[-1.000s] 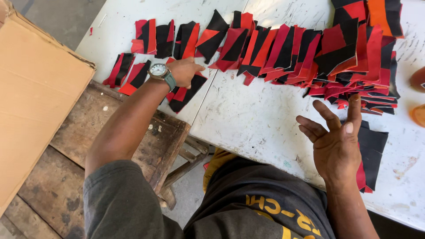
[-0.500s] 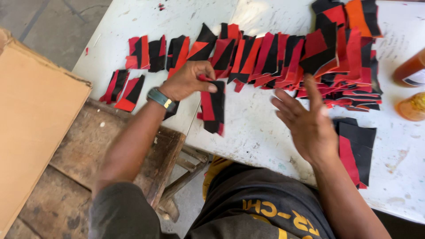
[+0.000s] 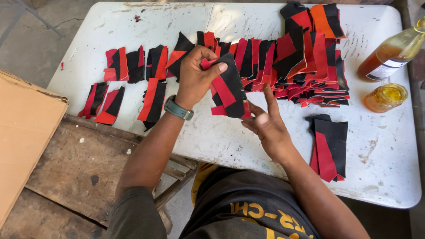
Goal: The person picks up red and black foam pieces from a white table one at a time, folds each piece in half, and stacks the folded pieces into a growing pile on the table. The person continues folding and stacking pieces throughout the episode.
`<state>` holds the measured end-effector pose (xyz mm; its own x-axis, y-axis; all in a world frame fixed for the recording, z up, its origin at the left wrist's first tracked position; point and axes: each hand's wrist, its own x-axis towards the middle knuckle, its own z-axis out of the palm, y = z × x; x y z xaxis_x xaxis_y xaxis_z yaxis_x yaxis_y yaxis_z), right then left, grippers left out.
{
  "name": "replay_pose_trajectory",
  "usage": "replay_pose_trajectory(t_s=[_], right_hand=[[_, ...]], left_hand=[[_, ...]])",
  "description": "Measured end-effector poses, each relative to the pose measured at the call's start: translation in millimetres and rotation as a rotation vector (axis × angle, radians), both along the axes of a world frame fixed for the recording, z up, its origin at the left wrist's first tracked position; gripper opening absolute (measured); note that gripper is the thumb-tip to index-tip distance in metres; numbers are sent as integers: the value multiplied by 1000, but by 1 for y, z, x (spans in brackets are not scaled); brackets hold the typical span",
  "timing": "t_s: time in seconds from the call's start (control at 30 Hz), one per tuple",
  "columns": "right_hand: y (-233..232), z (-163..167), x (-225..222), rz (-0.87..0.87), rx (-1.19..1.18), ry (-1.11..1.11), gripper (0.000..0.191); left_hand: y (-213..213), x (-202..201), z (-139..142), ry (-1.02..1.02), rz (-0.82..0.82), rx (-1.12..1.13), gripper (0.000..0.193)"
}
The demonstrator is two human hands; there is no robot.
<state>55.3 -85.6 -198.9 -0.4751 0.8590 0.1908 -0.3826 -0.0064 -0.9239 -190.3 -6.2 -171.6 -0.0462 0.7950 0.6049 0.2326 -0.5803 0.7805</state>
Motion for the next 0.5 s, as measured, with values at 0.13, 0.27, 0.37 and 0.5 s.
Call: replay_pose_trajectory(t_s=[0.13, 0.27, 0.37, 0.5], right_hand=[[-3, -2, -6, -399, 396, -339, 119], [0, -2, -3, -485, 427, -337, 113], [1, -4, 0, -489, 376, -279, 107], [0, -6, 0, -469, 293, -193, 101]], left_hand=[[-7, 25, -10, -161, 102, 2, 27], [-8, 39, -18, -385, 69, -70, 27], [-7, 42, -23, -313, 102, 48, 28], [-10, 44, -24, -395, 61, 43, 29]])
